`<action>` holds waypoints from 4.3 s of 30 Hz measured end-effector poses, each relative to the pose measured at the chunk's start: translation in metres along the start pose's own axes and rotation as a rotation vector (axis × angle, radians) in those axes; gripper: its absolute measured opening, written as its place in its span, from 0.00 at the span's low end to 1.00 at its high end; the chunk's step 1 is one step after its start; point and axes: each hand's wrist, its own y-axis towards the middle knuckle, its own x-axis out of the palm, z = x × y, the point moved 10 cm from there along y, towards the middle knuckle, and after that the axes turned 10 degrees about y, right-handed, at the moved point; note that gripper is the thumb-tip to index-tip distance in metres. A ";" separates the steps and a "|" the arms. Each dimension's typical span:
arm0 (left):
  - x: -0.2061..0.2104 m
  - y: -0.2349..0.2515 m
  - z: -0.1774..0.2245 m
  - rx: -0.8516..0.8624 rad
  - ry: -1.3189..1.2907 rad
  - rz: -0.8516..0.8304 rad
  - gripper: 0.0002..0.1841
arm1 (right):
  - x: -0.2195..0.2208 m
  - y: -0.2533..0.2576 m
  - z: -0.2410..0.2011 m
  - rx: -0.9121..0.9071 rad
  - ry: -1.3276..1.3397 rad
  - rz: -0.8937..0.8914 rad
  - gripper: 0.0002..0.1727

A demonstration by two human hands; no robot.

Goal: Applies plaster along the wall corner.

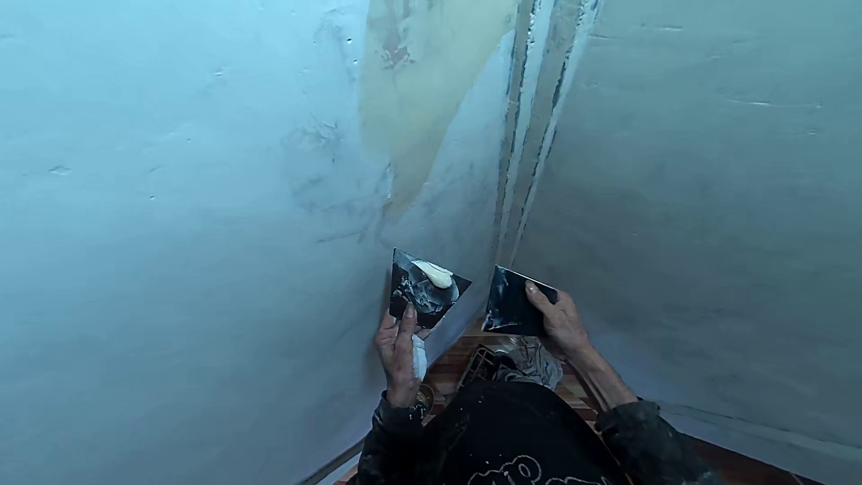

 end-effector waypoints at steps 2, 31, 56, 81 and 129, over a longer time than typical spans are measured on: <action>0.016 -0.005 0.000 0.079 0.016 -0.017 0.14 | 0.009 -0.006 0.010 0.086 0.185 0.030 0.15; 0.050 -0.019 -0.023 -0.310 -0.066 -0.109 0.15 | 0.075 -0.015 -0.072 -0.878 -0.435 -0.500 0.19; 0.046 -0.048 -0.007 0.766 0.842 -0.106 0.13 | 0.049 -0.010 0.008 0.407 0.684 0.099 0.23; -0.052 -0.012 -0.090 0.143 0.657 0.063 0.09 | 0.111 0.190 -0.246 -1.031 -0.617 0.388 0.14; -0.116 0.044 -0.099 0.154 0.773 -0.148 0.09 | 0.205 0.037 0.038 -1.256 -0.582 -0.054 0.19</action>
